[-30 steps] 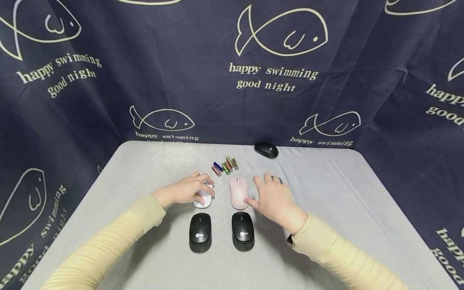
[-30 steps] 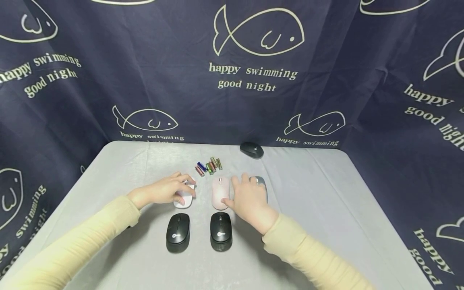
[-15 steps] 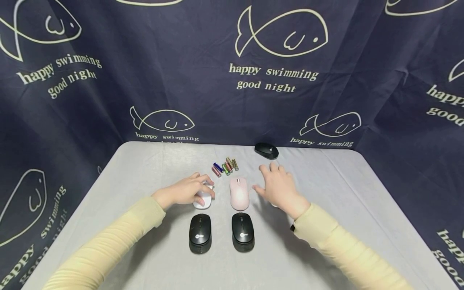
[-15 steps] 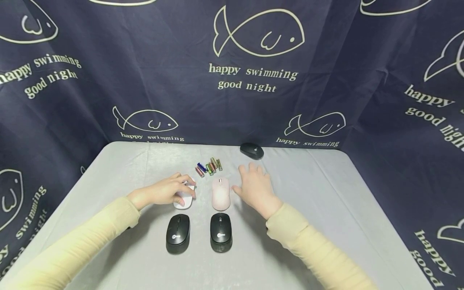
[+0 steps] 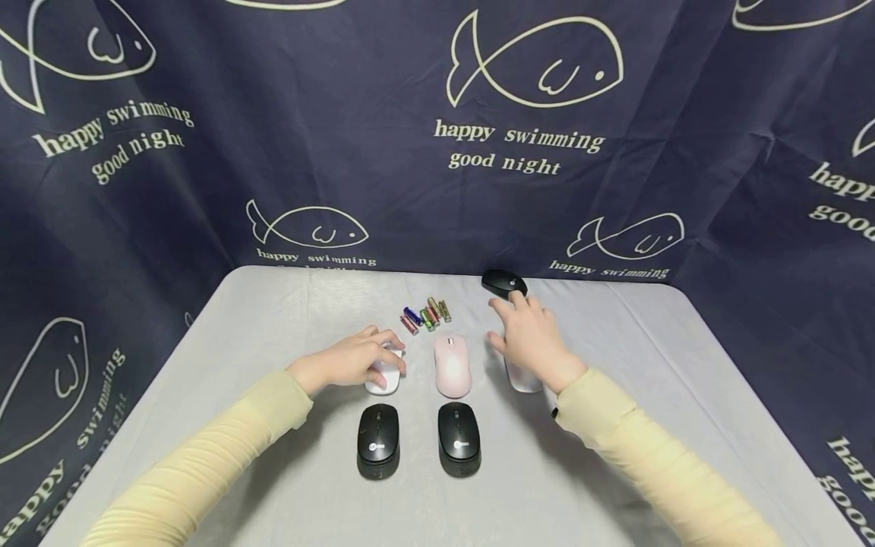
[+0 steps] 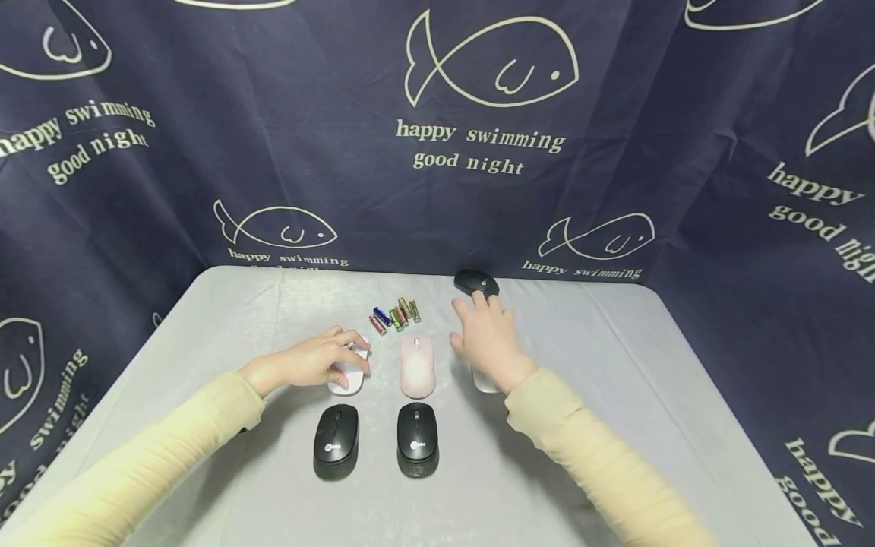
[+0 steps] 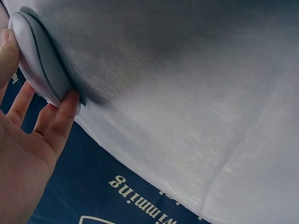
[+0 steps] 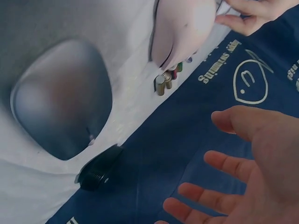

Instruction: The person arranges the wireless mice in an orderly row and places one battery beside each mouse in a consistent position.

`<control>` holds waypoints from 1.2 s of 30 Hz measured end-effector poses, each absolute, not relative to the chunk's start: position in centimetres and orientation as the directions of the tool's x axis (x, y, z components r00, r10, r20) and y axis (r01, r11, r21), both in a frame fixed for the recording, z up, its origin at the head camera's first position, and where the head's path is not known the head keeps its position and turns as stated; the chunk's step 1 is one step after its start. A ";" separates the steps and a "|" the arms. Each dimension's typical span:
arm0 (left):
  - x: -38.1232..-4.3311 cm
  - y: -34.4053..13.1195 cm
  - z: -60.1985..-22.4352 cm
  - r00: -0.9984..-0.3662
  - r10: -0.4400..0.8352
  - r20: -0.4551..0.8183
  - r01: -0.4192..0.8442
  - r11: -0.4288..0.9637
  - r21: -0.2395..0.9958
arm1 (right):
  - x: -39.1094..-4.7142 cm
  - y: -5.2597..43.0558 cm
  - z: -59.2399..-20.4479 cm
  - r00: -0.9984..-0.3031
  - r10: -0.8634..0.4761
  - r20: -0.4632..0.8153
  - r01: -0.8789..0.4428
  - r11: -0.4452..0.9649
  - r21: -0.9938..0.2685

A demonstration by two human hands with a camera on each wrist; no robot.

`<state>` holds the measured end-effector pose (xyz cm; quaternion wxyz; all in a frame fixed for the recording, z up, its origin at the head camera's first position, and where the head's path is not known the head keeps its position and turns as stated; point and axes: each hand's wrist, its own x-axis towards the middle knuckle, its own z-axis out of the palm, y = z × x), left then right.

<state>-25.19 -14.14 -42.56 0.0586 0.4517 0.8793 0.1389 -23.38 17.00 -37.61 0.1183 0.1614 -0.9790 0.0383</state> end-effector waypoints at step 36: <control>-25.3 -14.3 -42.6 -0.577 0.817 0.022 0.785 0.547 0.289 | -31.6 20.1 -39.3 -0.911 -0.397 0.112 -0.402 0.915 -0.026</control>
